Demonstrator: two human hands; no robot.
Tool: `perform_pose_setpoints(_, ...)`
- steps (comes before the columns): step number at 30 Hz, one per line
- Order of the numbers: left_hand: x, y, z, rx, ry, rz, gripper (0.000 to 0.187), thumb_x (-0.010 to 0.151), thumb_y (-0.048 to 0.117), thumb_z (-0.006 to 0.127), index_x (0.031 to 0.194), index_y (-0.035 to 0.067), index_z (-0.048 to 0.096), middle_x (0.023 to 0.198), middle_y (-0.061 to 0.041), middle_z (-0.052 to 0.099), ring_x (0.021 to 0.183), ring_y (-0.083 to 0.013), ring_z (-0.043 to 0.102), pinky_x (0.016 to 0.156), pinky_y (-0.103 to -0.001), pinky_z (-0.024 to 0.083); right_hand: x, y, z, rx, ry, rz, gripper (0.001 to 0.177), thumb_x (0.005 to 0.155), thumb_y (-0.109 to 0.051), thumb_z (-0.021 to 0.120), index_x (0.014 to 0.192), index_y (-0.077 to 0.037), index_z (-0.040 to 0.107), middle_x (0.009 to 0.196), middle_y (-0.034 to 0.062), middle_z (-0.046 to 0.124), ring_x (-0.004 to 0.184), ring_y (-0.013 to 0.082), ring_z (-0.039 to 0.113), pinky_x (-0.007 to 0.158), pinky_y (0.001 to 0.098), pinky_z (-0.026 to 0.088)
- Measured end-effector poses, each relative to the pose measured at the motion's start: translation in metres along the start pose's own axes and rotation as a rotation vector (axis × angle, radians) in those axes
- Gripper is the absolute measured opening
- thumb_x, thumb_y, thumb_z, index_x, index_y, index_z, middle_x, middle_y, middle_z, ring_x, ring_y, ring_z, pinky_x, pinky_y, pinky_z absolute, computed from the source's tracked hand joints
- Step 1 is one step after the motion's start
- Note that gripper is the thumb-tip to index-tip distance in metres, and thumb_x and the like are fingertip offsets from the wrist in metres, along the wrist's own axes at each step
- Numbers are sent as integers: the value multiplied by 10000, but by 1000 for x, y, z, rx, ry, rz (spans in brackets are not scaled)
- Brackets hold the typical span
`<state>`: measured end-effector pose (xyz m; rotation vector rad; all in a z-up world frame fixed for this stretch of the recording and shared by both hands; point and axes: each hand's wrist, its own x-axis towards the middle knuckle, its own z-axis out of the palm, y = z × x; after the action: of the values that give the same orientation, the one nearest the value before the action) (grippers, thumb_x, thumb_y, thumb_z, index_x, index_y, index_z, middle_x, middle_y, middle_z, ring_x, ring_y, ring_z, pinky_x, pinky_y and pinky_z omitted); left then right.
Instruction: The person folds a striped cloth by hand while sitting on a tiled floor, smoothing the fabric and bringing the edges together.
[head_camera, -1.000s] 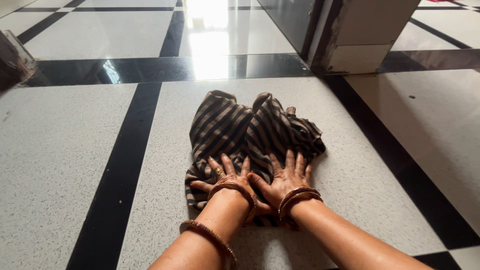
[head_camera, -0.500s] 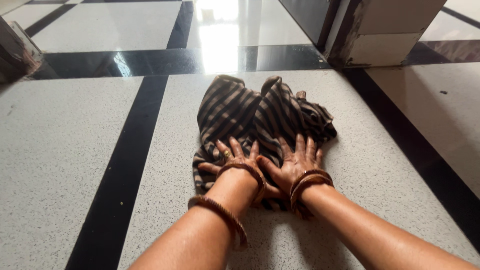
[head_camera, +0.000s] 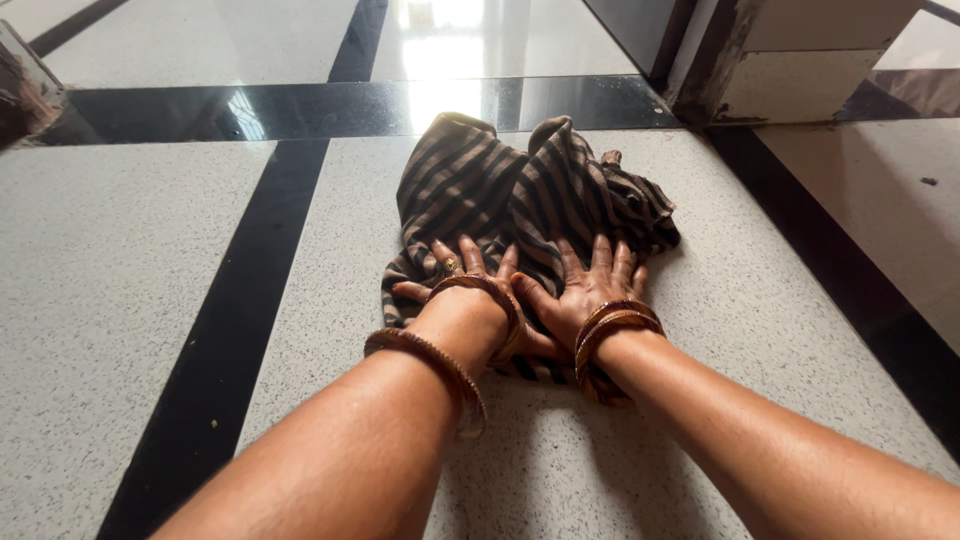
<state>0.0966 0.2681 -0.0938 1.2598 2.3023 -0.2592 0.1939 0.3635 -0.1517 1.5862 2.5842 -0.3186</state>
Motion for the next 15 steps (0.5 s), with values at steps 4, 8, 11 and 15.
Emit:
perform_pose_setpoints(4, 6, 0, -3, -3, -27, -11, 1368, 618, 931, 638, 1623, 401, -126, 1681, -216, -250, 1501, -556, -225, 1035, -922, 118, 18, -5, -8, -78, -81, 5, 1051, 778, -936, 252, 1631, -354, 59, 1712, 133, -112, 1569, 350, -135, 1258, 552, -34)
perform_pose_setpoints(8, -6, -2, -2, 3, -1, 4, 1385, 607, 912, 656, 1627, 368, -108, 1685, -201, -237, 1513, -531, -225, 1038, -934, 113, 19, -2, -21, -220, -182, -13, 1082, 763, -946, 286, 1632, -372, -7, 1718, 134, -128, 1578, 369, -92, 1266, 564, 64)
perform_pose_setpoints(11, -14, -3, 1, 43, -2, 45, 1408, 616, 944, 613, 1637, 306, -117, 1681, -225, -221, 1515, -533, -207, 1055, -912, 124, 11, 1, -33, -344, -246, -104, 1140, 752, -949, 362, 1645, -363, -35, 1710, 185, -93, 1574, 417, -40, 1261, 588, 112)
perform_pose_setpoints(15, -29, -2, 13, 78, -12, 70, 1423, 616, 949, 598, 1635, 263, -120, 1673, -240, -239, 1509, -532, -222, 1050, -909, 144, -17, 1, -44, -419, -345, -148, 1220, 730, -960, 421, 1649, -317, -58, 1700, 216, -106, 1578, 409, -52, 1245, 637, 136)
